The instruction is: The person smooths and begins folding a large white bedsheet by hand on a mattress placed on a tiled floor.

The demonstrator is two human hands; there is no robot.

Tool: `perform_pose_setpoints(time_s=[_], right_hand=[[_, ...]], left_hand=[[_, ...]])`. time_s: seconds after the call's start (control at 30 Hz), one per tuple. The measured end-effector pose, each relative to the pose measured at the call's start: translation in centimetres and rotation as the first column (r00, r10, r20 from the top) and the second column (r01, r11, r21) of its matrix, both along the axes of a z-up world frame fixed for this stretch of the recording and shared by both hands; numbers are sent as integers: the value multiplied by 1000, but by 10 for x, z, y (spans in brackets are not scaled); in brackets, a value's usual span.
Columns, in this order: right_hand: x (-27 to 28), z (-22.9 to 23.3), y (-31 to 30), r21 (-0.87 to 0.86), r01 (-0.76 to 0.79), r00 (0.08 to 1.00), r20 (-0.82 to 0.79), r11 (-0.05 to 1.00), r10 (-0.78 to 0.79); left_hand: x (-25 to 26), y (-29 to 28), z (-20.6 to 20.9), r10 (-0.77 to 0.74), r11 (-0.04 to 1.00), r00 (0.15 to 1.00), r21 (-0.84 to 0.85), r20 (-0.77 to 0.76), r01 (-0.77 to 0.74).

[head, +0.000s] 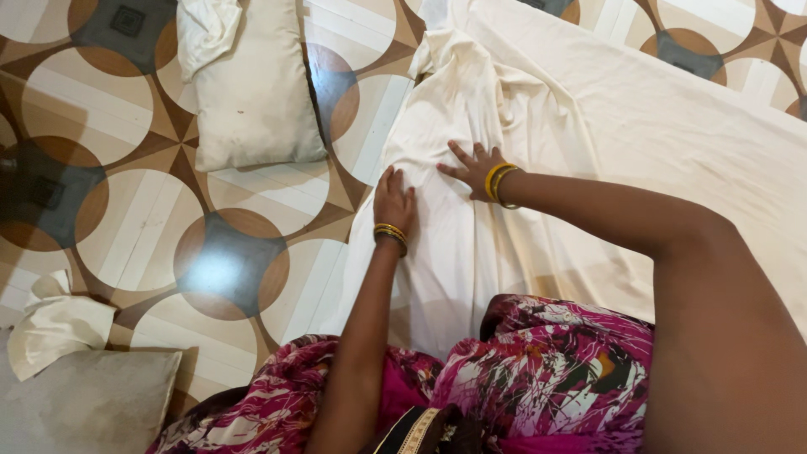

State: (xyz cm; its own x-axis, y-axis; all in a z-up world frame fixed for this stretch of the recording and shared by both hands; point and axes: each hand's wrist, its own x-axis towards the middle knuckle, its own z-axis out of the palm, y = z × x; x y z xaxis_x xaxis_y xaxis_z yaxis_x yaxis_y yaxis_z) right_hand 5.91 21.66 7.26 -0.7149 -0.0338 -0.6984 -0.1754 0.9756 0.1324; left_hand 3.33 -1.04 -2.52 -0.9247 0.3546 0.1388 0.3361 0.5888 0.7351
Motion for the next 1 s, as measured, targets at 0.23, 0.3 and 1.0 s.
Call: perform_pose_setpoints(time_s=[0.23, 0.3, 1.0], right_hand=[[27, -28, 33, -136, 133, 958, -237, 982, -162], [40, -39, 43, -99, 150, 952, -255, 984, -171], [30, -42, 75, 219, 85, 996, -30, 972, -80]], left_hand=[[4, 13, 13, 23, 952, 996, -305, 82, 3], [1, 16, 13, 41, 941, 996, -337, 82, -11], [-5, 17, 6, 99, 928, 988, -369, 121, -47]])
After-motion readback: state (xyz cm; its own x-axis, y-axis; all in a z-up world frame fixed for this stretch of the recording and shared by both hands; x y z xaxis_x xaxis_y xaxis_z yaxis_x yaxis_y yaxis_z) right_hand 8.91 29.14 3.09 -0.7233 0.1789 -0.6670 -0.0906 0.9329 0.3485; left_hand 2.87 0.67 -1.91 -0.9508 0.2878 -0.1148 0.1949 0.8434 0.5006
